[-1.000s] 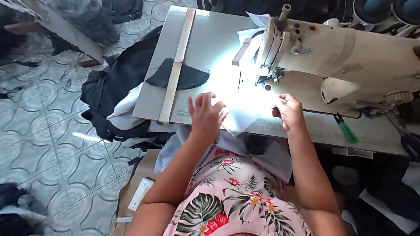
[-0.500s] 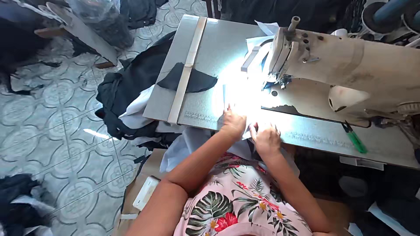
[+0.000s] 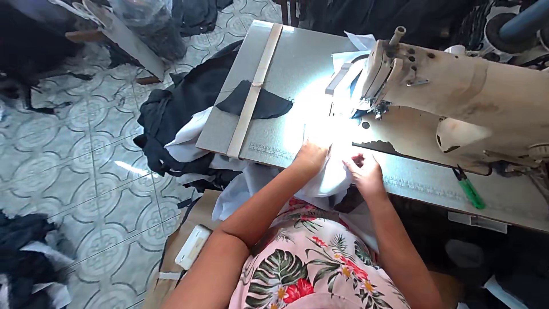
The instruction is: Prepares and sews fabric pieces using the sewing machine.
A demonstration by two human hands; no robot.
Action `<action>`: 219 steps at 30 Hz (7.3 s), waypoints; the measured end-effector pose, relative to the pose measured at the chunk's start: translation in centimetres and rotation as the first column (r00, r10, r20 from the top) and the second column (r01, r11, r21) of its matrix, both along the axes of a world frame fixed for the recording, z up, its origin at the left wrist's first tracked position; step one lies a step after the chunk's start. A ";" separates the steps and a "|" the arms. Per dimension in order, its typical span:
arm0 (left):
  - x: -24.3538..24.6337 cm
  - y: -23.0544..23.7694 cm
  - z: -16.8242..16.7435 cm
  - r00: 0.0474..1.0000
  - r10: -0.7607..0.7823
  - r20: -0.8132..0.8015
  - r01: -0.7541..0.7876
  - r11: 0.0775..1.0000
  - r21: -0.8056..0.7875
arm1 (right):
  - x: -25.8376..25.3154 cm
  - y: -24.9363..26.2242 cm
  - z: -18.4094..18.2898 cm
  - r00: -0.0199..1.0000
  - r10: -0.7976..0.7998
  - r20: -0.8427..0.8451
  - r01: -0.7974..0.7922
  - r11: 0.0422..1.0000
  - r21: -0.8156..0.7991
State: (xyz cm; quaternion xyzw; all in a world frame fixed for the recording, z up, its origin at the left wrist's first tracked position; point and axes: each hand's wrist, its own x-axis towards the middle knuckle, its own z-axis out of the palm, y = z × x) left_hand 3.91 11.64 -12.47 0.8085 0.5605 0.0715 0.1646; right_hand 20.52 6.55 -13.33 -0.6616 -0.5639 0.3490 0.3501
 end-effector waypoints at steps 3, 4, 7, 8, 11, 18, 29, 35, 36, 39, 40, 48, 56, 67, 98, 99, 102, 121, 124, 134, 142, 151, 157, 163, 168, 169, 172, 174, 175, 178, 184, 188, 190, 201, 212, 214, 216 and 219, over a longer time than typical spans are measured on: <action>0.3 0.3 -0.2 0.999 -0.004 0.033 0.004 1.000 -0.005 | 0.9 -0.1 -0.6 0.977 -0.138 -0.165 0.129 0.989 -0.068; 0.4 0.4 0.1 0.999 0.000 0.054 0.003 0.999 -0.048 | 1.0 -0.3 -0.6 0.977 -0.149 -0.150 0.142 0.988 -0.059; 0.6 0.7 0.8 0.992 0.017 0.123 0.008 0.980 -0.198 | 0.7 -1.4 -0.9 0.994 -0.105 -0.008 0.106 0.990 0.091; 0.6 0.8 0.9 0.991 0.026 0.132 0.004 0.975 -0.221 | 0.6 -1.8 -1.0 0.994 -0.085 0.068 0.074 0.987 0.144; 0.9 1.0 1.3 0.987 0.055 0.148 -0.019 0.971 -0.239 | -0.1 -2.4 -0.7 0.953 -0.028 0.300 -0.044 0.972 0.231; 1.8 1.1 1.8 0.989 0.133 0.058 -0.112 0.954 -0.277 | -0.1 -2.2 -0.4 0.910 0.056 0.411 -0.111 0.988 0.111; -1.2 -0.8 0.9 0.940 0.159 0.300 -0.118 0.982 -0.150 | -3.4 1.7 -1.6 0.872 0.213 0.441 -0.286 0.952 0.106; -5.6 -1.7 1.1 0.835 0.456 0.306 -0.467 0.883 -0.042 | -4.6 1.0 -2.0 0.727 0.260 0.636 -0.254 0.962 -0.102; -5.3 -1.9 1.1 0.834 0.440 0.334 -0.489 0.869 0.076 | -4.7 1.1 -1.9 0.712 0.270 0.648 -0.256 0.959 -0.119; -3.0 -2.3 1.5 0.920 0.218 0.325 -0.331 0.877 0.349 | -4.8 1.1 -2.1 0.677 0.279 0.681 -0.287 0.952 -0.105; -2.1 -2.2 1.3 0.951 0.137 0.278 -0.239 0.896 0.375 | -4.9 1.1 -2.2 0.667 0.267 0.696 -0.299 0.951 -0.078; -2.4 1.4 -2.3 0.988 0.140 -0.062 -0.142 0.989 -0.027 | -3.2 2.0 0.1 0.694 0.478 0.539 -0.381 0.878 -0.289; -2.5 1.2 -1.2 0.986 0.147 0.080 -0.142 0.987 -0.073 | -10.7 10.2 3.8 0.744 0.504 0.439 -0.621 0.765 0.173; -2.9 1.5 -1.3 0.988 0.113 0.108 -0.092 0.979 -0.182 | -17.4 17.3 -0.1 0.627 0.478 0.615 -0.707 0.681 0.191; -2.4 1.5 -1.6 0.991 0.092 -0.101 -0.106 0.985 -0.138 | -0.5 1.4 1.7 0.782 0.260 0.566 -0.430 0.883 0.189; -2.3 1.4 -1.6 0.989 0.096 -0.111 -0.110 0.986 -0.126 | -0.7 2.2 0.8 0.797 0.216 0.563 -0.410 0.879 0.243; -2.0 1.2 -1.4 0.984 0.089 -0.154 -0.107 0.988 -0.111 | -1.5 4.3 -2.2 0.737 0.183 0.651 -0.464 0.837 0.291; -2.8 1.8 -3.6 0.958 0.132 0.254 -0.188 0.959 0.211 | 1.3 1.4 -3.1 0.731 0.132 0.670 -0.337 0.923 0.186; -2.7 1.8 -3.6 0.963 0.133 0.236 -0.182 0.963 0.200 | 1.5 1.5 -3.1 0.727 0.137 0.673 -0.340 0.923 0.179; -2.6 1.9 -3.7 0.981 0.138 0.138 -0.160 0.974 0.161 | 1.5 1.5 -3.5 0.741 0.101 0.664 -0.320 0.922 0.218; -2.3 2.2 -2.8 0.986 0.162 0.045 -0.164 0.986 0.026 | 0.9 1.3 -3.6 0.717 0.055 0.695 -0.292 0.929 0.228; 0.8 1.9 -2.7 0.996 0.084 0.039 -0.086 0.995 0.045 | 3.4 -0.3 -3.5 0.677 0.014 0.736 -0.225 0.956 0.190; 4.4 2.2 -4.4 0.972 -0.126 0.196 0.100 0.985 0.138 | 6.0 -1.5 -3.4 0.668 -0.030 0.744 -0.147 0.974 0.171; 4.3 2.4 -3.9 0.981 -0.167 0.098 0.151 0.977 0.150 | 6.1 -1.5 -3.8 0.699 -0.052 0.714 -0.141 0.968 0.208; 4.0 2.4 -4.4 0.976 -0.164 0.142 0.136 0.973 0.185 | 6.1 -1.5 -3.7 0.694 -0.058 0.717 -0.145 0.965 0.219; 3.9 2.4 -4.4 0.977 -0.160 0.139 0.133 0.974 0.185 | 6.1 -1.5 -3.6 0.691 -0.055 0.721 -0.148 0.965 0.215; 3.7 2.5 -4.4 0.977 -0.165 0.131 0.132 0.963 0.233 | 6.1 -1.4 -3.6 0.683 -0.048 0.729 -0.144 0.969 0.200; 3.9 2.7 -4.7 0.970 -0.173 0.168 0.125 0.957 0.262 | 6.2 -1.4 -3.7 0.683 -0.047 0.729 -0.144 0.970 0.198; 4.0 2.8 -4.9 0.966 -0.178 0.186 0.125 0.955 0.268 | 6.2 -1.4 -3.7 0.683 -0.048 0.728 -0.144 0.970 0.198; 4.2 3.5 -5.5 0.957 -0.192 0.215 0.132 0.955 0.267 | 6.4 -1.2 -3.7 0.683 -0.051 0.728 -0.138 0.971 0.197; 4.2 4.2 -5.6 0.959 -0.183 0.218 0.117 0.952 0.285 | 6.6 -0.5 -3.7 0.678 -0.043 0.734 -0.139 0.973 0.186; 4.2 4.6 -5.7 0.959 -0.161 0.233 0.092 0.955 0.282 | 6.6 -0.1 -3.7 0.675 -0.041 0.737 -0.136 0.974 0.180; 4.3 4.9 -5.8 0.960 -0.157 0.232 0.089 0.956 0.279 | 6.6 0.1 -3.7 0.678 -0.043 0.734 -0.133 0.974 0.181; 4.3 5.4 -5.4 0.961 -0.149 0.231 0.095 0.969 0.229 | 6.5 0.6 -3.6 0.685 -0.052 0.727 -0.123 0.975 0.185; 2.3 4.9 -4.1 0.951 -0.217 0.219 0.133 0.930 0.341 | 6.4 1.0 -3.7 0.685 -0.048 0.727 -0.114 0.979 0.171; 2.3 5.2 -4.4 0.944 -0.221 0.245 0.137 0.939 0.316 | 6.4 1.2 -3.6 0.681 -0.048 0.731 -0.114 0.979 0.170; 2.3 5.7 -4.6 0.938 -0.220 0.267 0.141 0.947 0.289 | 6.3 1.6 -3.5 0.684 -0.045 0.728 -0.116 0.979 0.168; 2.1 6.3 -4.6 0.944 -0.236 0.230 0.154 0.933 0.324 | 6.1 2.4 -3.2 0.687 -0.027 0.726 -0.113 0.983 0.144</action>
